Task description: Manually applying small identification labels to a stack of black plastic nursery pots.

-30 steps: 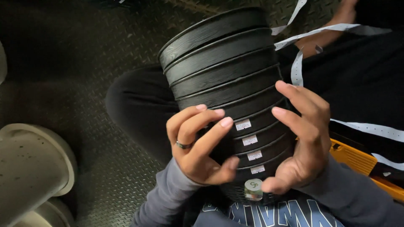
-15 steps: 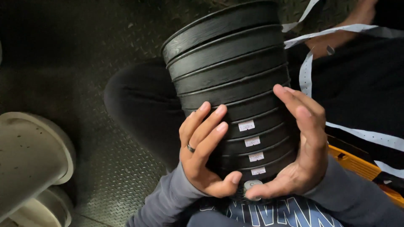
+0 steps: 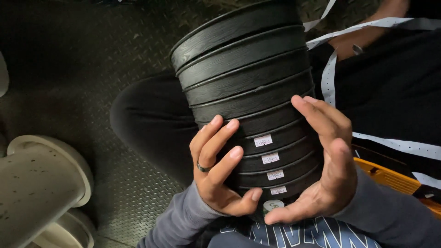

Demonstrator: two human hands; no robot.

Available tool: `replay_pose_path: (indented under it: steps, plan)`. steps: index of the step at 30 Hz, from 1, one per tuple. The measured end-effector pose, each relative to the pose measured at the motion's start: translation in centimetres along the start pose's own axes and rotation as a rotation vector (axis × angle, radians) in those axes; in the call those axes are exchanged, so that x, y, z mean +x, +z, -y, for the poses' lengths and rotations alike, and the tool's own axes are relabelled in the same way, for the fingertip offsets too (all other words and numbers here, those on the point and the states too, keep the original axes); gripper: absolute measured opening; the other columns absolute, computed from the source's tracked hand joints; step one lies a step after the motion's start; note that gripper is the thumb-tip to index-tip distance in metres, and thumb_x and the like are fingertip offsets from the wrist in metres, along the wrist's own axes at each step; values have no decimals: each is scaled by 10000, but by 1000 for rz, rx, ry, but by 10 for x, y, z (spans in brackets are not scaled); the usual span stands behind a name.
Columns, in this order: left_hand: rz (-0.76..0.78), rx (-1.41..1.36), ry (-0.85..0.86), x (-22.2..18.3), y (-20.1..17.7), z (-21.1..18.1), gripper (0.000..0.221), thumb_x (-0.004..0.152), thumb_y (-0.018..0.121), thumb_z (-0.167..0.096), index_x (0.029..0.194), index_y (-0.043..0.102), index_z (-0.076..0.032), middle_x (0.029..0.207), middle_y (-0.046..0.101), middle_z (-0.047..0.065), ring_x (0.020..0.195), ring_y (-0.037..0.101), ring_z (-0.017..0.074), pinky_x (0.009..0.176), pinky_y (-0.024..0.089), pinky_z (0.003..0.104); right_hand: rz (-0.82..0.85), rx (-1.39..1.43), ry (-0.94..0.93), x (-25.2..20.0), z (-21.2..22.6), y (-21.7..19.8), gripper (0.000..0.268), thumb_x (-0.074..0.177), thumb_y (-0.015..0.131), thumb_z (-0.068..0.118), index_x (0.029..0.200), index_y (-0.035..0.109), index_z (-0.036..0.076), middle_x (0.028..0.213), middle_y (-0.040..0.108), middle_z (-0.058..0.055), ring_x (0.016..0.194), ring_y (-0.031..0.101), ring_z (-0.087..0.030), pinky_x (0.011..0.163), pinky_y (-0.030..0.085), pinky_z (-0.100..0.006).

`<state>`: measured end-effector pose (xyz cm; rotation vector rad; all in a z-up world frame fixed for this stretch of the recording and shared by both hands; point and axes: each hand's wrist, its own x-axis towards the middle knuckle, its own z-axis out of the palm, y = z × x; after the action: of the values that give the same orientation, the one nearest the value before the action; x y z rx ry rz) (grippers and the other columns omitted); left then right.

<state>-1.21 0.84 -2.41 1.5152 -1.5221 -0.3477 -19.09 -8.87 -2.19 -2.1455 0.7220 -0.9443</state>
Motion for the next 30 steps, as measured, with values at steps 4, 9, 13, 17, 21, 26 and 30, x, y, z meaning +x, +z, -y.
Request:
replay_pose_path:
  steps: [4,9,13,17,21,26,30]
  plan:
    - [18,6,10,0,-1,1,525,979,571,-485,1371,476,-150,1391,575,262,1395,494,416,1184,452,539,70,-72,22,-6,-1,-4,1006,707,601,895,1285,534,75,1452,464,-387,1347,476,-477,1180,443,-604]
    - [24,15,19,0,-2,1,533,976,575,-459,1395,463,-150,1408,563,258,1409,484,409,1199,452,536,121,-117,9,-2,-1,-7,955,765,470,868,1284,628,81,1446,460,-379,1330,465,-482,1160,439,-596]
    - [29,12,36,0,-1,2,543,983,581,-450,1414,443,-150,1413,552,272,1412,478,418,1204,452,548,41,-62,-55,-7,-5,-3,1117,855,506,841,1661,136,162,1501,444,-404,1397,466,-494,1221,433,-600]
    - [30,10,35,-1,-1,2,549,986,584,-452,1426,435,-157,1425,545,275,1422,471,418,1215,439,549,79,-89,-30,-7,-5,-5,1020,821,504,887,1479,378,118,1510,450,-379,1394,462,-482,1211,433,-607]
    - [27,4,39,0,0,2,557,997,580,-444,1448,421,-160,1438,531,266,1434,460,414,1229,437,547,117,-113,-16,-4,-2,-6,951,799,441,851,1316,604,70,1464,450,-378,1350,453,-475,1178,434,-594]
    - [54,33,50,3,-2,-2,555,1002,571,-449,1448,413,-158,1439,526,274,1423,464,427,1216,438,555,33,-67,-64,-7,-4,-2,1167,834,516,847,1656,123,119,1484,453,-424,1407,457,-489,1222,443,-595]
    - [98,101,-2,9,-4,-8,493,989,483,-466,1223,708,-94,1395,522,225,1380,437,379,1194,436,501,72,-101,-45,0,0,-6,935,843,415,798,1468,360,105,1449,445,-407,1345,458,-496,1173,431,-598]
